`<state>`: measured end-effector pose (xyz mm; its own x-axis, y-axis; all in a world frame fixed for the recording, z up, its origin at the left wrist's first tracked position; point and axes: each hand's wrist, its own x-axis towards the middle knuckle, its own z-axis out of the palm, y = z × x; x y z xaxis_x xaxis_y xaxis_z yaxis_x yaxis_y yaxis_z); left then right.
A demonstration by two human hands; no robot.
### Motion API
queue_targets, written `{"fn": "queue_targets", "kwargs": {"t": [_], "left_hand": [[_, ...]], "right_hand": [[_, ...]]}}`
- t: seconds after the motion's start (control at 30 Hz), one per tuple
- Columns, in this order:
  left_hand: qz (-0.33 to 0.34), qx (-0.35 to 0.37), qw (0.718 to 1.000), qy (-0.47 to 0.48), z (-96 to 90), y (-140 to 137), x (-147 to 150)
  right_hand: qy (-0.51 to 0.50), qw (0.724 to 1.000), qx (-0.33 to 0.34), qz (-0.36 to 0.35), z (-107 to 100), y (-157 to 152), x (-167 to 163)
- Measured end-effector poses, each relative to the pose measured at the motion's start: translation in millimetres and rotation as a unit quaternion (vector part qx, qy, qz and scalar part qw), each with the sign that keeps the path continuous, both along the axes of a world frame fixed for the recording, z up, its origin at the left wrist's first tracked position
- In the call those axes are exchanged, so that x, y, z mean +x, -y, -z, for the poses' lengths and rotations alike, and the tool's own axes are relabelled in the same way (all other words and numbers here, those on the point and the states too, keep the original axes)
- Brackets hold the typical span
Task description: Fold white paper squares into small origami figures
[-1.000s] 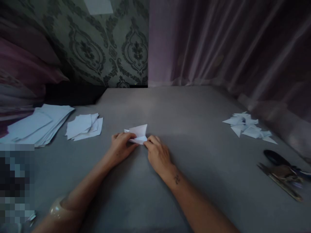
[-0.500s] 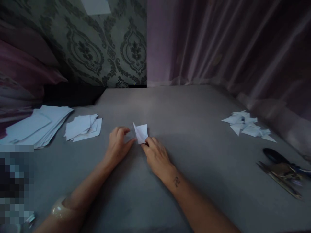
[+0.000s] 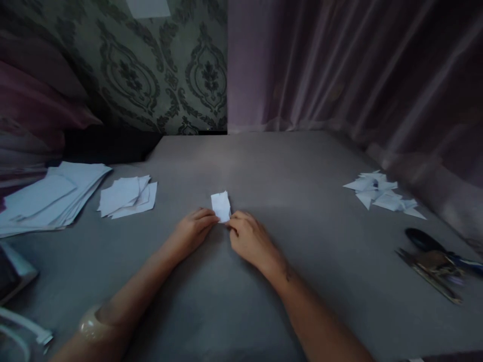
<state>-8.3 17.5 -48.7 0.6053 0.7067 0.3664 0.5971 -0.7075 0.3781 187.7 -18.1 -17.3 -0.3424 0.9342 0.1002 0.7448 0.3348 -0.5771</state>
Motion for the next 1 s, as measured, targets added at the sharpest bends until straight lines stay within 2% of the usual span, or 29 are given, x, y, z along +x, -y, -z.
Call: {"fn": "queue_targets", "kwargs": {"t": [0.3, 0.47, 0.67, 0.83, 1.0], "left_hand": [[0.011, -0.006, 0.996, -0.091, -15.6, 9, 1], [0.008, 0.009, 0.989, -0.145, -21.9, 18, 3], [-0.002, 0.02, 0.986, -0.168, -22.4, 23, 6], [-0.01, 0.012, 0.989, -0.145, -23.0, 23, 9], [-0.029, -0.014, 0.998, -0.044, -20.2, 18, 4]], "right_hand": [[-0.008, 0.993, -0.042, 0.108, -5, -10, 20], [0.0, 0.991, -0.055, 0.125, -7, -11, 23], [-0.004, 0.989, -0.058, 0.134, -3, -12, 20], [-0.032, 0.99, -0.015, 0.136, 8, -11, 4], [-0.036, 0.99, 0.016, 0.133, 13, -8, -11]]}}
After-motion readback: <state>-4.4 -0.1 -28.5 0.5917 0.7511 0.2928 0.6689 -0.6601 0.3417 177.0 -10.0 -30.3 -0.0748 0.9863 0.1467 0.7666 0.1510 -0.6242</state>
